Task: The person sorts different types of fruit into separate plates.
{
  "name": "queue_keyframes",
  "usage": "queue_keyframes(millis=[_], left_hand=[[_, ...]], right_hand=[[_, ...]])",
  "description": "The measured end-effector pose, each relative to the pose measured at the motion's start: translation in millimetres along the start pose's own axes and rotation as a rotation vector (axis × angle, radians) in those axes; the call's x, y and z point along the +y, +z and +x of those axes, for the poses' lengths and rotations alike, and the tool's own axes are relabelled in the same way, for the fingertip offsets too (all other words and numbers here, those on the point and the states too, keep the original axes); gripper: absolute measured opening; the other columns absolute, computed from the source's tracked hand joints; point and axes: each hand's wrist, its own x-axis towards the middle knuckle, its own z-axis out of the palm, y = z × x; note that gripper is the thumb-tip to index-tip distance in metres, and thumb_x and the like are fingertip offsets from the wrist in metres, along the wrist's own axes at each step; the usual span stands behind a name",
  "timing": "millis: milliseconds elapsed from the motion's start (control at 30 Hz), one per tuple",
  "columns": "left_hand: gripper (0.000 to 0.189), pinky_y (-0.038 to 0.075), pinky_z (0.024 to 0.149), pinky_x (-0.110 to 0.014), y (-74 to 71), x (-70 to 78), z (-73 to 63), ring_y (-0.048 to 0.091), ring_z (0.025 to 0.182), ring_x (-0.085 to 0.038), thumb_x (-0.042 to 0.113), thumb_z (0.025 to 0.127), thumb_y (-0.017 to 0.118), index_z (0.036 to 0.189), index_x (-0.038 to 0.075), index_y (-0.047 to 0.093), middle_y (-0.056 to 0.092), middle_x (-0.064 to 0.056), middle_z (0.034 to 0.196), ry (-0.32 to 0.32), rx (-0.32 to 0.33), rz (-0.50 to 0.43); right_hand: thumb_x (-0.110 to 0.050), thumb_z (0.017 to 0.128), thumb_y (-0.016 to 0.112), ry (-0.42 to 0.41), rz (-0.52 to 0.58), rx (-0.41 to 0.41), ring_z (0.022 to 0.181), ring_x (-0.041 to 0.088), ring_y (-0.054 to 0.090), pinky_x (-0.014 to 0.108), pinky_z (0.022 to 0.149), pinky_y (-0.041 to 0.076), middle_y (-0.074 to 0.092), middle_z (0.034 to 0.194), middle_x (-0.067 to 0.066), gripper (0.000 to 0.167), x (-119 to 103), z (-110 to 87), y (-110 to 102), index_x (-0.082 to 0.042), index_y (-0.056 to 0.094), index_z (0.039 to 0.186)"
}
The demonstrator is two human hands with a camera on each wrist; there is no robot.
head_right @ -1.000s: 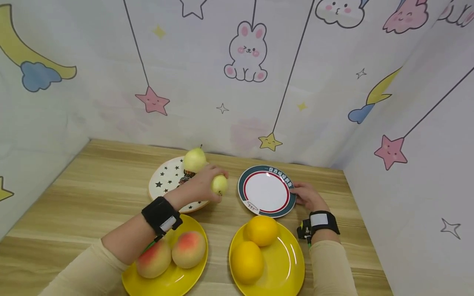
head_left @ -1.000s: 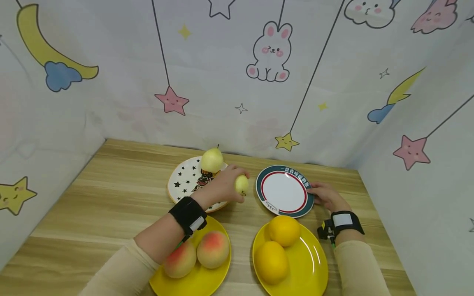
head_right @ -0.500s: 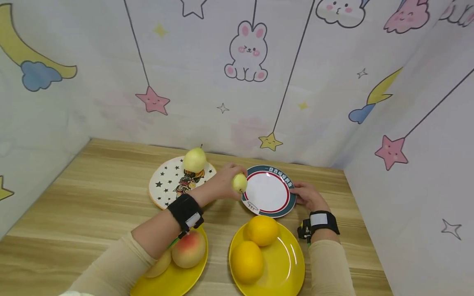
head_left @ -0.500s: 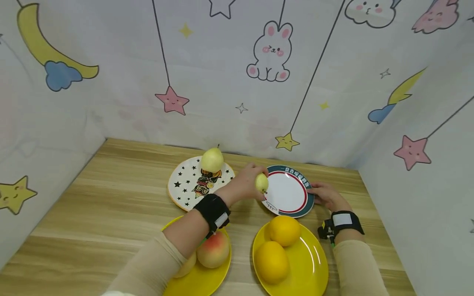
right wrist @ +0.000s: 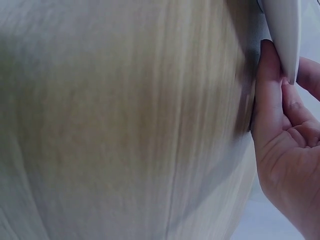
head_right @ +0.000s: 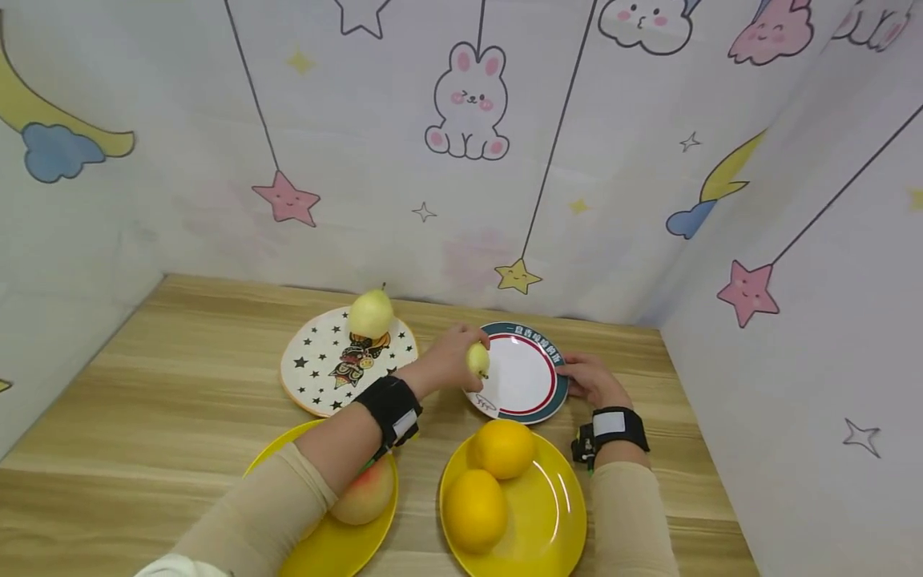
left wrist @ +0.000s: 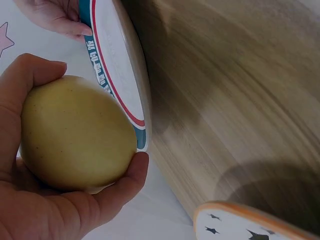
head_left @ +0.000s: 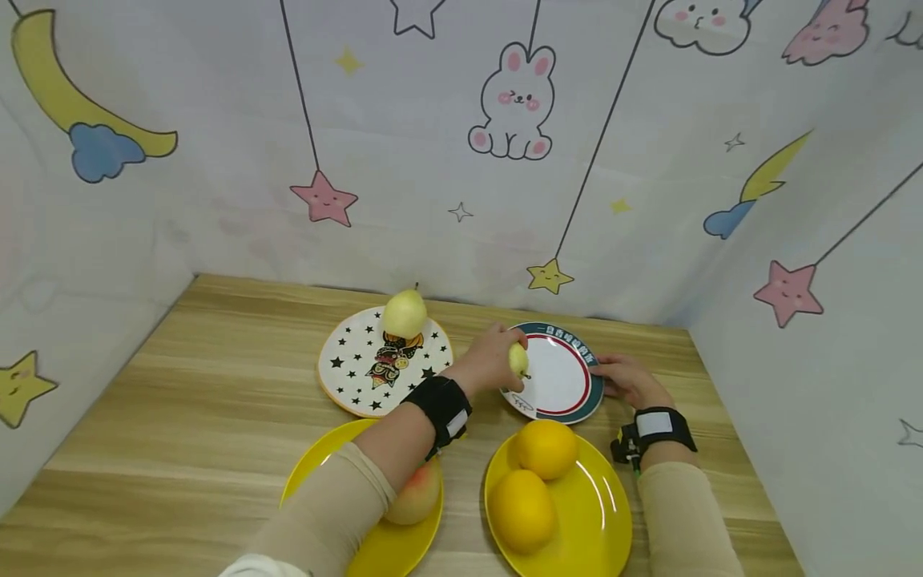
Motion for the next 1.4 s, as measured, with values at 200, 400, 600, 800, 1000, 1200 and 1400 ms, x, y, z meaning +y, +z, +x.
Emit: queue_keyframes(millis=[200, 400, 600, 800, 1000, 1200, 1400], left_hand=[[0.061, 0.049, 0.075, -0.026, 14.5, 1.4, 9.6, 0.049, 0.095, -0.023, 0.016, 0.067, 0.088, 0.122, 0.014, 0.060, 0.045, -0.009, 0.115, -0.014, -0.013, 0.006], [0.061, 0.050, 0.075, -0.027, 20.0, 7.1, 18.6, 0.050, 0.095, -0.024, 0.016, 0.069, 0.087, 0.122, 0.015, 0.059, 0.045, -0.010, 0.118, -0.014, -0.016, 0.025], [0.059, 0.050, 0.075, -0.030, 30.0, 12.6, 23.5, 0.048, 0.099, -0.028, 0.021, 0.069, 0.088, 0.121, 0.020, 0.059, 0.045, -0.009, 0.122, -0.029, -0.023, 0.074], [0.061, 0.049, 0.075, -0.030, 41.6, 14.7, 28.1, 0.048, 0.098, -0.027, 0.020, 0.068, 0.089, 0.122, 0.022, 0.059, 0.043, -0.008, 0.121, -0.012, -0.067, 0.061], [0.066, 0.048, 0.081, -0.030, 49.0, 14.3, 30.6, 0.046, 0.103, -0.025, 0.031, 0.066, 0.091, 0.123, 0.025, 0.058, 0.042, -0.006, 0.123, -0.032, -0.105, 0.112], [0.079, 0.047, 0.090, -0.039, 44.9, 21.8, 25.8, 0.041, 0.113, -0.029, 0.045, 0.066, 0.089, 0.133, 0.024, 0.052, 0.038, -0.009, 0.131, -0.037, -0.175, 0.104], [0.085, 0.045, 0.097, -0.042, 42.1, 20.2, 21.3, 0.039, 0.120, -0.030, 0.042, 0.071, 0.086, 0.142, 0.025, 0.044, 0.035, -0.011, 0.141, -0.016, -0.217, 0.058]], right_hand=[[-0.014, 0.099, 0.057, -0.011, 0.031, -0.026, 0.101, 0.026, 0.056, 0.039, 0.095, 0.049, 0.045, 0.139, 0.025, 0.053, 1.4, 3.4, 2.8, 0.006, 0.039, 0.145], [-0.013, 0.100, 0.056, -0.006, 0.055, -0.033, 0.103, 0.027, 0.054, 0.040, 0.097, 0.048, 0.043, 0.140, 0.025, 0.054, 1.9, 4.0, 0.9, 0.006, 0.036, 0.146], [-0.013, 0.099, 0.057, 0.006, 0.069, -0.021, 0.104, 0.028, 0.054, 0.040, 0.098, 0.047, 0.043, 0.141, 0.025, 0.053, 2.5, 1.5, 1.4, 0.005, 0.038, 0.145], [-0.012, 0.098, 0.058, 0.016, 0.075, -0.019, 0.103, 0.027, 0.055, 0.037, 0.094, 0.050, 0.043, 0.141, 0.024, 0.054, 1.7, 4.1, 2.0, 0.005, 0.038, 0.145], [-0.010, 0.098, 0.057, 0.008, 0.087, -0.022, 0.097, 0.023, 0.055, 0.030, 0.083, 0.054, 0.045, 0.137, 0.024, 0.053, -0.9, 8.4, 1.9, 0.007, 0.038, 0.144], [-0.008, 0.097, 0.059, 0.009, 0.111, -0.026, 0.091, 0.021, 0.057, 0.028, 0.078, 0.056, 0.048, 0.131, 0.023, 0.051, -2.4, 9.0, 1.0, 0.008, 0.041, 0.142], [-0.008, 0.096, 0.060, 0.019, 0.110, -0.018, 0.092, 0.021, 0.057, 0.030, 0.081, 0.055, 0.049, 0.132, 0.023, 0.051, 0.1, 9.3, 0.2, 0.007, 0.042, 0.142]])
